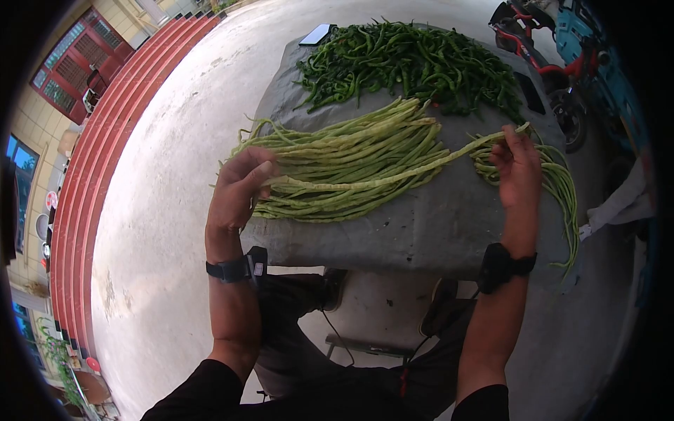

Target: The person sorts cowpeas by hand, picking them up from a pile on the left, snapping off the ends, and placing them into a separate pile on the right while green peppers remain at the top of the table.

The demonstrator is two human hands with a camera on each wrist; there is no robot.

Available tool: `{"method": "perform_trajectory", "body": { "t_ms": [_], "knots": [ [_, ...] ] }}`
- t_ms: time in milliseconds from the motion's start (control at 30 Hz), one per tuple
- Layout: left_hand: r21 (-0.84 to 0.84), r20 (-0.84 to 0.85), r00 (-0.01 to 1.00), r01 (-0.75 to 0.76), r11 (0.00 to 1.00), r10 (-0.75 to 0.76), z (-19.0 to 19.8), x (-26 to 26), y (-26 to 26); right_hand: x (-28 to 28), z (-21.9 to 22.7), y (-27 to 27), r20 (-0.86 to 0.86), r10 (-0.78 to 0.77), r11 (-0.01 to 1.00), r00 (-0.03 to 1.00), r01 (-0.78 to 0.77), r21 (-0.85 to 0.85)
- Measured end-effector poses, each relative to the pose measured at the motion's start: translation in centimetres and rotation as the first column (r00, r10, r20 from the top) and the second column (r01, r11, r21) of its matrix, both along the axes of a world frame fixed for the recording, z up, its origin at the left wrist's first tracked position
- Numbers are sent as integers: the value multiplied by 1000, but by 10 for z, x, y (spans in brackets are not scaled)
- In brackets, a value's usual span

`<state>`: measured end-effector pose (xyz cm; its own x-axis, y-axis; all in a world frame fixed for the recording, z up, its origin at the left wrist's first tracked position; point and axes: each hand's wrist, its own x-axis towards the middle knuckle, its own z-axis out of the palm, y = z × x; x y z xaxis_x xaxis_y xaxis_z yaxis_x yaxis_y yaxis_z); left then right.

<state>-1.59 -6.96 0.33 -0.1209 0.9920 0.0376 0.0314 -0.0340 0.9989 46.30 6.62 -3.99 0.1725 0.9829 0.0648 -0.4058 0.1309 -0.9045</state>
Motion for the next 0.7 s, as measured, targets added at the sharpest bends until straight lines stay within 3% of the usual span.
{"method": "perform_trajectory", "body": {
  "t_ms": [267,433,567,700],
  "knots": [
    [25,-141,990,-23,999,26,11,-28,-14,-44,-6,-6,35,112,994,993,-111,-22],
    [70,-289,936,-191,979,203,10,-41,-19,-73,-21,-5,68,175,982,982,-169,-82],
    [164,-605,721,-302,939,338,-3,-53,-14,-92,-36,-4,125,222,968,967,-203,-147],
    [205,-769,505,-386,900,392,-4,-55,-13,-103,-41,-4,222,223,962,949,-178,-209]
  ]
}}
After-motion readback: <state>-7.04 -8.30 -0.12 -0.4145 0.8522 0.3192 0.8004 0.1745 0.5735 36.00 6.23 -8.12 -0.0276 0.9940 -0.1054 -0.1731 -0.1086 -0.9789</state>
